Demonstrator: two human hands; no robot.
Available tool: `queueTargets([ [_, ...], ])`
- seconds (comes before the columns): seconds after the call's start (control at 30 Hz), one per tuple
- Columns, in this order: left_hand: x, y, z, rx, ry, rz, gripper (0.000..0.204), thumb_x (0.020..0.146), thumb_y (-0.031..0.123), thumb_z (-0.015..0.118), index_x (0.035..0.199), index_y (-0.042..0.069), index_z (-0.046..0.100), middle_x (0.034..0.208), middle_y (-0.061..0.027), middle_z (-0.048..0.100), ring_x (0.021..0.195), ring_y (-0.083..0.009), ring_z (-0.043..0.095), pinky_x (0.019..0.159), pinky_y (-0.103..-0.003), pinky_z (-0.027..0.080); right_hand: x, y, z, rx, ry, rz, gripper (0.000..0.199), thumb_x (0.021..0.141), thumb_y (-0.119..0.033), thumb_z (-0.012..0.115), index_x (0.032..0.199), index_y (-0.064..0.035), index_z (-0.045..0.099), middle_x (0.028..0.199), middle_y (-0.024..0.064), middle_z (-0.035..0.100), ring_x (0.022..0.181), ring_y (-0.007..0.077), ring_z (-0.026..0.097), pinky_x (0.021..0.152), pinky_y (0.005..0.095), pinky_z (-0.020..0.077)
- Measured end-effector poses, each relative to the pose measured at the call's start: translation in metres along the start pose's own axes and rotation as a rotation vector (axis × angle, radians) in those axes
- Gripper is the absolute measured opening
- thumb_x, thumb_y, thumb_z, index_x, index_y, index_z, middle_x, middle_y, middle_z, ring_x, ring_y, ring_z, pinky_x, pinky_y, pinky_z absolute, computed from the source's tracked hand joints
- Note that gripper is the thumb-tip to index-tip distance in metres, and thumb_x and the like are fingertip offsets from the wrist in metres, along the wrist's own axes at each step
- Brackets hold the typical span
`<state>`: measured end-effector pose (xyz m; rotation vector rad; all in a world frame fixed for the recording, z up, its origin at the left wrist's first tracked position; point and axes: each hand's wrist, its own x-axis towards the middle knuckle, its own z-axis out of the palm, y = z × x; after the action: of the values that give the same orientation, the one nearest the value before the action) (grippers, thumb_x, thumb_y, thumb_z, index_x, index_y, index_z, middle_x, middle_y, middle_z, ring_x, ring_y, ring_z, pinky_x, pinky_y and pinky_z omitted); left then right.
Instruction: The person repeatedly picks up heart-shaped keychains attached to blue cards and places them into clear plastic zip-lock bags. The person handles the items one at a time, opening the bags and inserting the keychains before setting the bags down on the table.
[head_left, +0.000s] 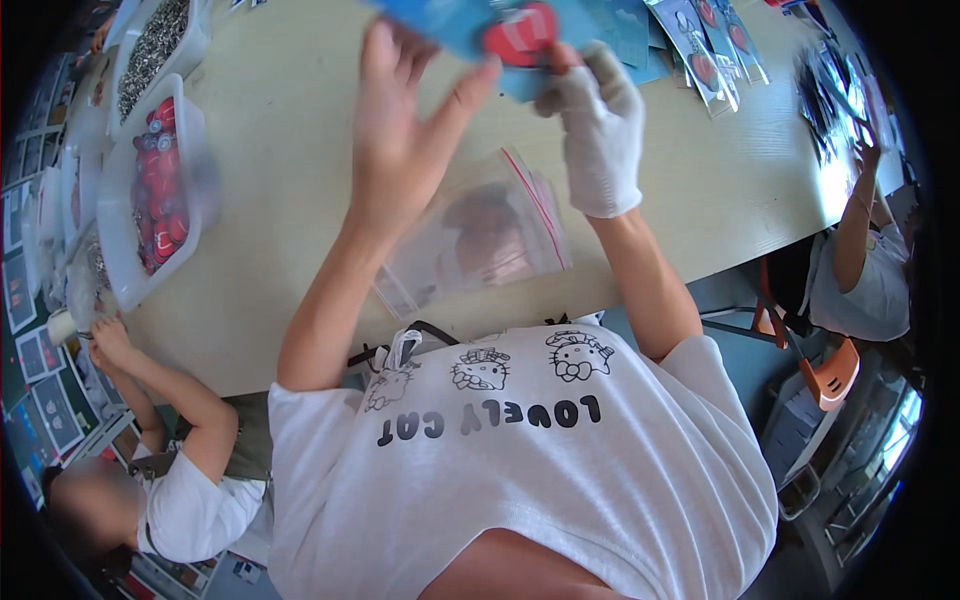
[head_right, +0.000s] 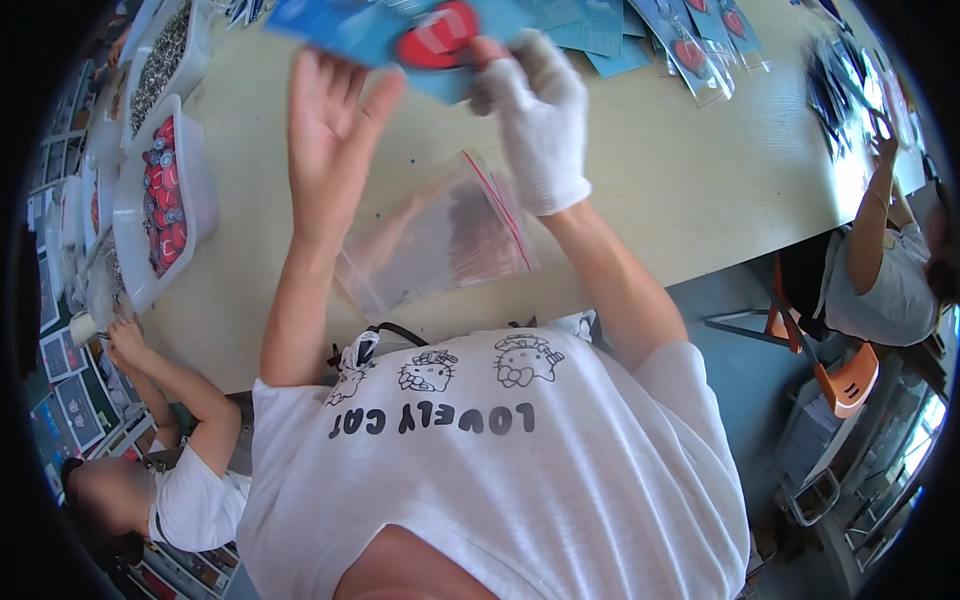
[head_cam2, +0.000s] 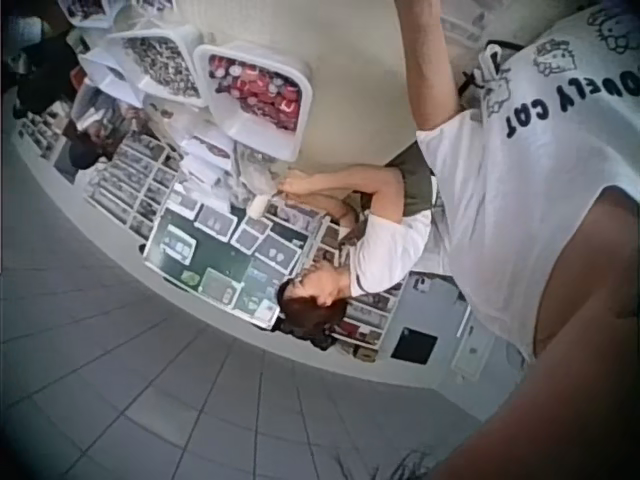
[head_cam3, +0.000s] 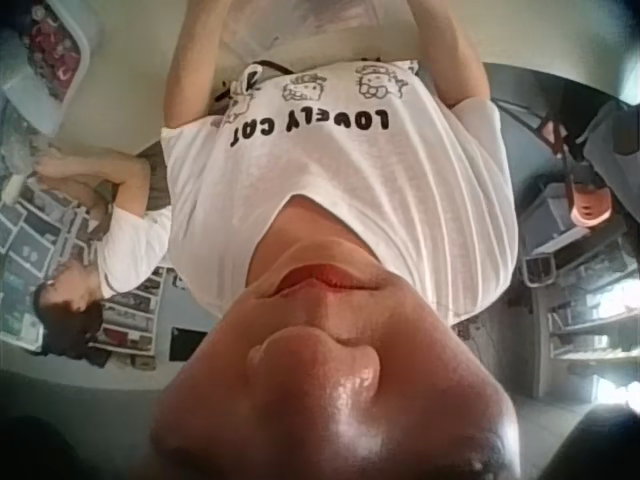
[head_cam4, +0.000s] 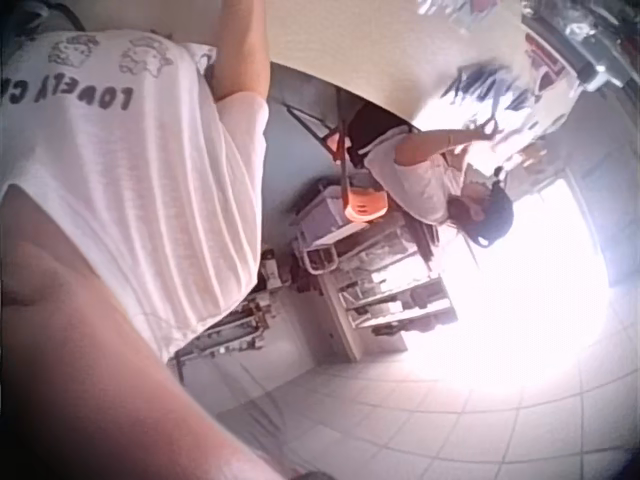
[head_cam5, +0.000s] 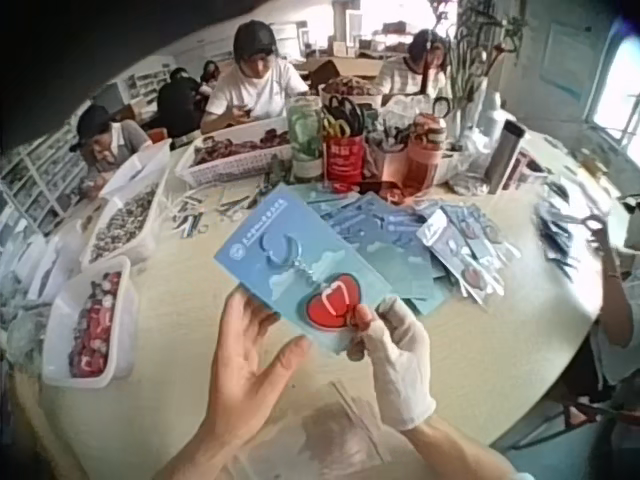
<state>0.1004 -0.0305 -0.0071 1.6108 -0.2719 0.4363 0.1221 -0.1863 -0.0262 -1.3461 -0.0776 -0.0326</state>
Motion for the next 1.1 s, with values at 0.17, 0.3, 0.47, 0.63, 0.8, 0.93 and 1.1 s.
queueTargets([
  [0.17,-0.074,-0.001,-0.026,1.052,-0.409,-0.144,0.05,0.07,0.022,0.078,0.11,0.007,0.054,0.096,-0.0096,0.057,0.095,-0.0249,0.054,0.091,-0.038,0.038,0.006,0.011,-0.05,-0.159,0.117,0.018,0.022,0.092,-0.024,0.06,0.086,-0.0034,0.056,0.067,0.0009,0.057,0.061,0.0057,0.05,0.058,0.0201,0.038],
  [0.3,-0.069,-0.005,-0.03,0.808,-0.5,-0.33,0.042,0.068,0.014,0.079,0.1,0.006,0.054,0.088,-0.005,0.057,0.088,-0.0217,0.055,0.088,-0.037,0.038,-0.001,0.018,-0.063,-0.236,0.063,0.064,0.021,0.091,-0.021,0.061,0.086,-0.0018,0.055,0.069,0.0013,0.058,0.061,0.0057,0.052,0.059,0.0199,0.0413],
  [0.47,-0.067,-0.014,-0.033,0.643,-0.347,-0.279,0.032,0.068,0.005,0.077,0.089,0.004,0.054,0.083,-0.0042,0.057,0.081,-0.0192,0.056,0.078,-0.035,0.044,-0.008,0.017,-0.075,-0.285,0.005,0.11,0.018,0.092,-0.017,0.059,0.098,0.0002,0.058,0.081,0.0016,0.061,0.066,0.0059,0.055,0.063,0.0204,0.0454],
  [0.63,-0.064,-0.016,-0.039,0.503,-0.252,-0.277,0.017,0.068,0.006,0.077,0.076,0.003,0.063,0.086,-0.0035,0.063,0.081,-0.0201,0.057,0.078,-0.036,0.045,-0.012,0.012,-0.089,-0.326,-0.085,0.177,0.022,0.091,-0.013,0.057,0.108,0.0012,0.058,0.09,0.0016,0.062,0.07,0.0059,0.056,0.066,0.0201,0.048],
  [0.8,-0.057,-0.019,-0.053,0.444,-0.312,-0.286,0.008,0.072,0.004,0.075,0.078,0.002,0.07,0.099,-0.0065,0.063,0.081,-0.0147,0.056,0.079,-0.031,0.046,-0.007,0.012,-0.108,-0.352,-0.128,0.196,0.027,0.092,-0.012,0.055,0.115,0.0023,0.054,0.094,0.0016,0.061,0.075,0.0057,0.055,0.066,0.0204,0.0474],
  [0.93,-0.046,-0.02,-0.063,0.052,-0.372,-0.676,0.008,0.077,0.006,0.073,0.075,0.0,0.069,0.092,-0.0056,0.064,0.074,-0.0107,0.059,0.07,-0.027,0.048,0.006,0.009,-0.124,-0.441,-0.223,0.087,0.029,0.093,-0.011,0.053,0.118,0.0034,0.052,0.097,0.0023,0.059,0.078,0.006,0.053,0.068,0.0215,0.0468],
  [1.1,-0.041,-0.023,-0.061,-0.076,-0.348,-0.746,0.012,0.078,0.01,0.073,0.074,0.0,0.068,0.081,-0.0045,0.065,0.064,-0.0089,0.058,0.061,-0.023,0.048,0.014,0.003,-0.131,-0.446,-0.344,0.141,0.032,0.093,-0.01,0.053,0.12,0.0052,0.049,0.094,0.0028,0.058,0.077,0.0062,0.052,0.068,0.0219,0.0457],
])
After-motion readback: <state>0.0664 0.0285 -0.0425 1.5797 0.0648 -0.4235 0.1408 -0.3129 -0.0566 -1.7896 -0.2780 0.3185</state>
